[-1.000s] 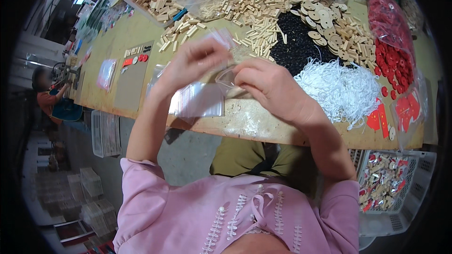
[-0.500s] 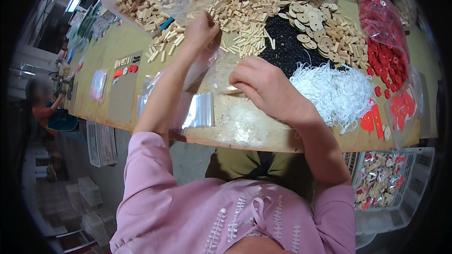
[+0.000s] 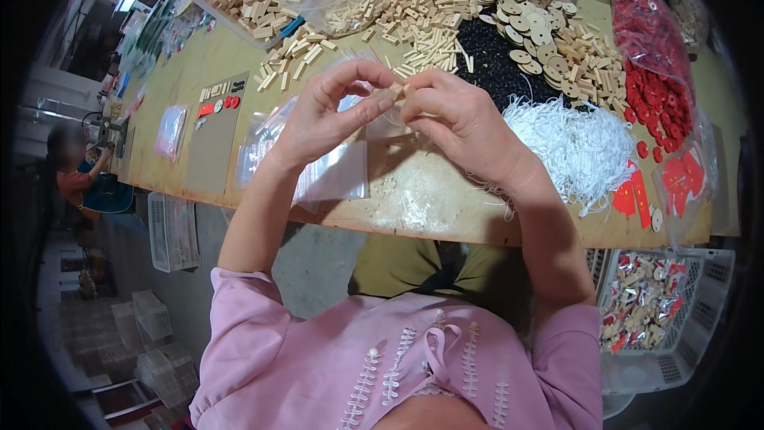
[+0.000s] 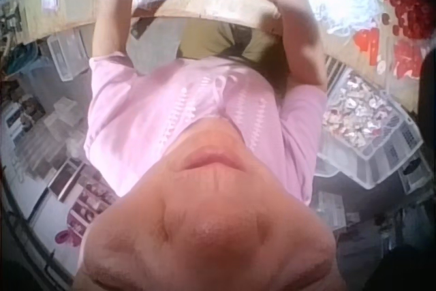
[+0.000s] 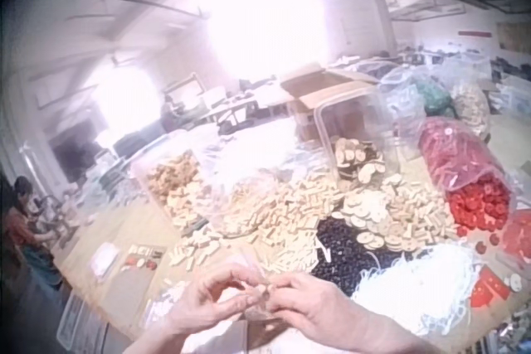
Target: The person assembles small craft kits by hand, placing wooden pieces, black beads, white strings, and red flag-shaped items into clear plastic bags. The person repeatedly picks items from piles on the table, arranges them in bags, and seals them.
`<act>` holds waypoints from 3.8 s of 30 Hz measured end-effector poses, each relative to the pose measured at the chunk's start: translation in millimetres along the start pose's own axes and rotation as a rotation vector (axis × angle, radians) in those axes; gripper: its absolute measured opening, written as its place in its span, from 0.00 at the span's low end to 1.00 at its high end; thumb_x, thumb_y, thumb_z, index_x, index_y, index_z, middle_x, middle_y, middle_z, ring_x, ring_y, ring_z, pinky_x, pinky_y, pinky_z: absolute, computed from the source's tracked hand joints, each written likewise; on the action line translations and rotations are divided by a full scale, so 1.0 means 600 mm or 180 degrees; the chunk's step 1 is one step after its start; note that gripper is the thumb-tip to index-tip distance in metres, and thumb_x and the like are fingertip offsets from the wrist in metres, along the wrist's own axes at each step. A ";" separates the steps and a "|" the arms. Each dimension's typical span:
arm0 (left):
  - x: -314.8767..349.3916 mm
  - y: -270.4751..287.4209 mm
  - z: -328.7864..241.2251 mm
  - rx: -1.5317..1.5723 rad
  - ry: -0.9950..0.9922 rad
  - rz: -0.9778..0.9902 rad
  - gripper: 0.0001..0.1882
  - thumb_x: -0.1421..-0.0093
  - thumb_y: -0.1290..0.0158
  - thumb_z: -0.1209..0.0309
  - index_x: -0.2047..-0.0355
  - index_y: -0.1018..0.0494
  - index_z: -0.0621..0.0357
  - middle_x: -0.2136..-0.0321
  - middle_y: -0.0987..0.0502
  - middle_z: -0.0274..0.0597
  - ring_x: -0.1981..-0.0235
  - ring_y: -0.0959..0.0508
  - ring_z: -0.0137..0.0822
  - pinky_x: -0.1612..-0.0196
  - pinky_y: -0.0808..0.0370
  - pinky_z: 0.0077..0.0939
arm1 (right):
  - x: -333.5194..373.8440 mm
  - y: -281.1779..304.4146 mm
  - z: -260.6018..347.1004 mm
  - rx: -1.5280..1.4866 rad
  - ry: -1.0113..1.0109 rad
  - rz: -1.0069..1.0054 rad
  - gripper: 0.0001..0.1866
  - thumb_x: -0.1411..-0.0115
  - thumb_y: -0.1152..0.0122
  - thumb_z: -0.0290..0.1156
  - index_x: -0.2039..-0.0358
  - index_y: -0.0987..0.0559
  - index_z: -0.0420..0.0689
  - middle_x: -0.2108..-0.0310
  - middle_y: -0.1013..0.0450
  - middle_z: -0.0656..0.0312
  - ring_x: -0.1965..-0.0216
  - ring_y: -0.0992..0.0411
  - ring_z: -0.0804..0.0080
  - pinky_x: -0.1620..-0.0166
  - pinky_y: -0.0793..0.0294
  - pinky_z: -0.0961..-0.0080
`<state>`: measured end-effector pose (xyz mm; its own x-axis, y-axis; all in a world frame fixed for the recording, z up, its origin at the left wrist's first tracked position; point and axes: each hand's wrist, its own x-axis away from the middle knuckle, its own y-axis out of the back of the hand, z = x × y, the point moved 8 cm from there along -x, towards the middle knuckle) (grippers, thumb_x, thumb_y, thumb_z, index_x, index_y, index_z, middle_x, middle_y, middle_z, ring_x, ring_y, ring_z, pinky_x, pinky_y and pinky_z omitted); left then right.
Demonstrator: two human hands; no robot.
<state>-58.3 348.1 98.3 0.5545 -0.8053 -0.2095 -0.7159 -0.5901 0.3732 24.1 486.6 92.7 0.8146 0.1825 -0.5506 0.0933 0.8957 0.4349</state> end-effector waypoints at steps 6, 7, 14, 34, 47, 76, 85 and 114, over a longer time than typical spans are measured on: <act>-0.015 0.063 0.056 0.0024 0.0225 -0.0553 0.11 0.31 0.44 0.77 0.50 0.22 0.62 0.56 0.18 0.35 0.55 0.20 0.27 0.50 0.22 0.24 | 0.006 -0.025 0.017 -0.0406 -0.0002 0.0461 0.04 0.41 0.37 0.21 0.64 0.19 0.41 0.52 0.24 0.54 0.53 0.22 0.57 0.51 0.22 0.67; -0.027 0.076 0.080 -0.0239 0.0328 -0.0561 0.11 0.31 0.45 0.78 0.50 0.22 0.63 0.56 0.18 0.36 0.56 0.19 0.27 0.52 0.21 0.24 | 0.008 -0.032 0.022 -0.0537 -0.0054 0.0637 0.04 0.41 0.37 0.21 0.64 0.19 0.41 0.52 0.23 0.54 0.53 0.22 0.57 0.51 0.22 0.68; -0.101 0.033 0.138 -0.2351 0.0214 0.0182 0.11 0.40 0.38 0.77 0.56 0.18 0.58 0.60 0.20 0.42 0.63 0.18 0.35 0.59 0.20 0.28 | 0.015 -0.053 0.022 -0.0744 0.0017 0.0966 0.04 0.41 0.37 0.22 0.64 0.19 0.41 0.53 0.22 0.54 0.54 0.22 0.57 0.51 0.22 0.66; -0.073 0.021 0.030 0.0614 0.0343 0.0032 0.09 0.37 0.38 0.76 0.57 0.23 0.60 0.65 0.22 0.29 0.66 0.25 0.20 0.59 0.26 0.17 | 0.008 -0.006 -0.027 -0.0036 -0.0440 0.0226 0.04 0.39 0.37 0.24 0.64 0.23 0.39 0.55 0.23 0.53 0.54 0.24 0.55 0.50 0.23 0.67; -0.112 0.005 0.131 -0.1898 -0.0062 0.0480 0.06 0.39 0.37 0.75 0.62 0.21 0.60 0.65 0.22 0.45 0.64 0.20 0.40 0.59 0.22 0.32 | 0.008 -0.024 -0.012 -0.0198 -0.0268 0.0483 0.03 0.38 0.38 0.24 0.65 0.23 0.39 0.53 0.22 0.52 0.52 0.23 0.53 0.49 0.23 0.64; -0.029 0.077 0.080 0.0115 0.0226 -0.0740 0.08 0.29 0.44 0.68 0.56 0.18 0.56 0.66 0.20 0.25 0.70 0.30 0.18 0.66 0.33 0.15 | -0.001 0.010 0.001 -0.0050 -0.0101 -0.0005 0.04 0.39 0.38 0.22 0.63 0.21 0.39 0.61 0.23 0.56 0.59 0.23 0.64 0.54 0.23 0.71; -0.155 -0.136 0.107 -0.0944 0.0399 0.0335 0.16 0.35 0.38 0.71 0.47 0.22 0.58 0.63 0.19 0.38 0.65 0.20 0.27 0.62 0.21 0.24 | 0.124 -0.011 0.200 0.0361 0.0197 0.0145 0.09 0.46 0.33 0.20 0.64 0.22 0.39 0.69 0.26 0.55 0.65 0.25 0.54 0.61 0.25 0.62; -0.214 -0.191 0.183 0.2428 0.1952 -0.0364 0.10 0.31 0.43 0.67 0.56 0.24 0.62 0.68 0.21 0.39 0.71 0.23 0.23 0.73 0.27 0.14 | 0.361 0.125 0.055 0.0092 -0.2008 -0.1165 0.03 0.36 0.37 0.19 0.62 0.21 0.39 0.67 0.24 0.62 0.65 0.25 0.75 0.60 0.25 0.77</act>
<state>-94.2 512.6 -16.8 0.6072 -0.6991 0.3775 -0.6063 -0.7148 -0.3485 226.5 579.9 29.6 0.9024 -0.4030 -0.1527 0.4309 0.8418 0.3251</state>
